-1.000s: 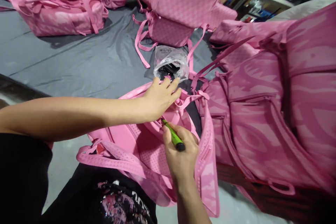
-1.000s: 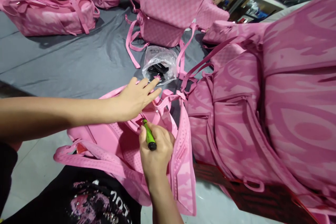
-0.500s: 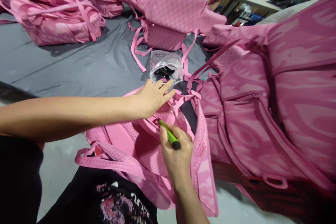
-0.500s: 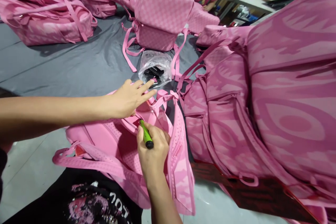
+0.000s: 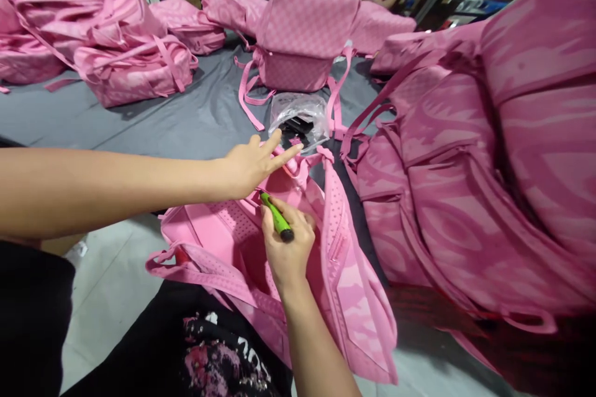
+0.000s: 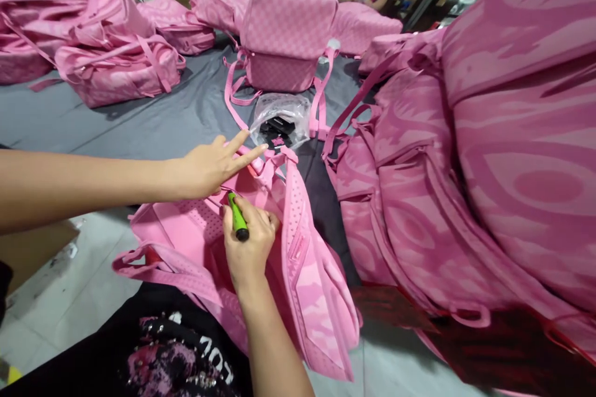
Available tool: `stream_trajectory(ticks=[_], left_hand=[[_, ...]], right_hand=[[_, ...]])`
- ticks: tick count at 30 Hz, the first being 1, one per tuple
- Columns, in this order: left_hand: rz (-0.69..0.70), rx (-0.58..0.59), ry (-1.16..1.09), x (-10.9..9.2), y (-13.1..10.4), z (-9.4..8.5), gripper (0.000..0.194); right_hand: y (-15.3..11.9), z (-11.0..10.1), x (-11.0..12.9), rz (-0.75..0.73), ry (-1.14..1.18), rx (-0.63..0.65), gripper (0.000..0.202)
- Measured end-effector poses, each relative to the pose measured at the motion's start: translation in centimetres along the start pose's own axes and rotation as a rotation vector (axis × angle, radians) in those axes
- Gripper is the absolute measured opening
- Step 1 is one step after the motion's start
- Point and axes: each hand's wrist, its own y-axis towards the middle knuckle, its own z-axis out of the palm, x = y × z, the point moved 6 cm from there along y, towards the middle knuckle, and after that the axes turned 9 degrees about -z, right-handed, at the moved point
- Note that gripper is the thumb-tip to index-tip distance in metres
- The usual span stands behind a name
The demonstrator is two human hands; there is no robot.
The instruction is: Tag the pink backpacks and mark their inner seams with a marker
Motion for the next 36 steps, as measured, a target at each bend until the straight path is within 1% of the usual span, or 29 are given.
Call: stream_trajectory(ticks=[5, 8, 10, 13, 16, 20, 23, 27, 30, 33, 36], left_hand=[[0.117, -0.024, -0.015, 0.8, 0.3, 0.5, 0.101], [0.155, 0.01, -0.048, 1.2, 0.5, 0.6, 0.099], [0.149, 0.045, -0.068, 1.3, 0.6, 0.4, 0.101], [0.082, 0.109, -0.084, 1.4, 0.5, 0.2, 0.106], [0.059, 0.165, -0.108, 1.5, 0.5, 0.2, 0.106], [0.135, 0.142, -0.14, 1.3, 1.0, 0.3, 0.103], [0.14, 0.145, -0.128, 1.2, 1.5, 0.4, 0.105], [0.137, 0.18, -0.114, 1.0, 1.9, 0.5, 0.104], [0.156, 0.146, -0.132, 1.0, 2.2, 0.6, 0.101], [0.167, 0.123, -0.138, 1.0, 2.4, 0.9, 0.095], [0.164, 0.118, -0.122, 1.0, 2.7, 1.2, 0.097]], right_hand=[[-0.1, -0.5, -0.3, 0.019, -0.008, 0.002, 0.016], [0.1, -0.8, -0.5, 0.039, 0.0, 0.009, 0.016], [0.1, -1.2, -0.6, 0.053, 0.002, 0.014, 0.016], [-0.1, -1.6, -0.8, 0.071, 0.011, 0.042, 0.015], [0.1, -1.5, -0.5, 0.072, 0.021, 0.055, 0.015], [1.1, -0.2, 0.2, 0.071, 0.036, 0.043, 0.014], [1.6, 0.8, 0.3, 0.049, 0.035, 0.054, 0.014], [1.5, 0.7, -0.1, 0.057, 0.005, 0.043, 0.015], [1.5, 0.7, -0.5, 0.091, 0.047, 0.088, 0.014], [1.7, 0.5, -0.7, 0.1, 0.0, 0.066, 0.013], [1.7, 0.9, -0.8, 0.115, 0.027, 0.077, 0.014]])
